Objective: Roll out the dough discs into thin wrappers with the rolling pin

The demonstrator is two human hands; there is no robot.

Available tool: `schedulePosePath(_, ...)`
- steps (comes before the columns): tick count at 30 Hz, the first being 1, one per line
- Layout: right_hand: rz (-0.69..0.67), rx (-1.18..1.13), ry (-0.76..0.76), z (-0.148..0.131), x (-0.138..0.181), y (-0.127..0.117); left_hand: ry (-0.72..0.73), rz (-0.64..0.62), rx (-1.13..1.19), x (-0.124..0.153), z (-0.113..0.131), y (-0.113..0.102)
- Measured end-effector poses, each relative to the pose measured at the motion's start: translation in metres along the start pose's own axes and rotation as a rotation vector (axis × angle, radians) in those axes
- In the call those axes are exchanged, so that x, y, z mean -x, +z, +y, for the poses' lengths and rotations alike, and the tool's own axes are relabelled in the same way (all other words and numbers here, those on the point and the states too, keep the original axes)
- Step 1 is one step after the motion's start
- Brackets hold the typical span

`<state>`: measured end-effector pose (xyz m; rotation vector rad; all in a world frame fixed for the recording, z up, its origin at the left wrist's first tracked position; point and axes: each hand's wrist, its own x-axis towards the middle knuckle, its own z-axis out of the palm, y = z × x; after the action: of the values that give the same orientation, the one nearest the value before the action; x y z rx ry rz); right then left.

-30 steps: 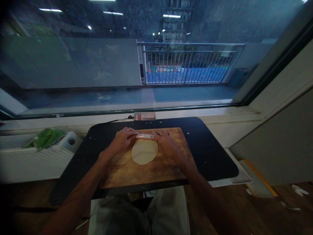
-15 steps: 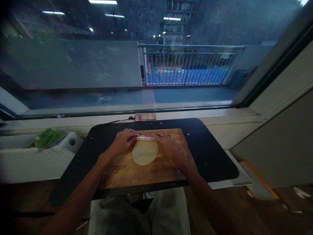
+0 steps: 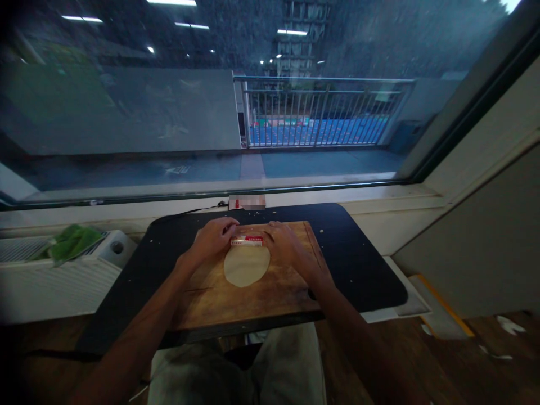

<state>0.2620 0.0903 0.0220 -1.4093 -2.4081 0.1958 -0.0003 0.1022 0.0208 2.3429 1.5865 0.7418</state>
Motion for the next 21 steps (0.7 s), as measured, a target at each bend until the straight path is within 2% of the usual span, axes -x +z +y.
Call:
schedulePosePath(5,-0.023,0.035,0.009,0.008,-0.017,0.006,0.029,-0.063,-0.047,-0.014,-0.007,0.009)
schedulePosePath(9,-0.006,0.031,0.036,0.008,-0.017,0.009,0.069,-0.085,-0.151,-0.018,-0.011,0.010)
schedulePosePath(13,0.048,0.155,0.130,-0.001,-0.009,0.008,0.012,-0.048,-0.282,-0.014,-0.006,0.010)
schedulePosePath(21,0.041,0.304,0.213,-0.016,-0.007,0.008,-0.097,-0.024,-0.401,-0.004,0.009,0.014)
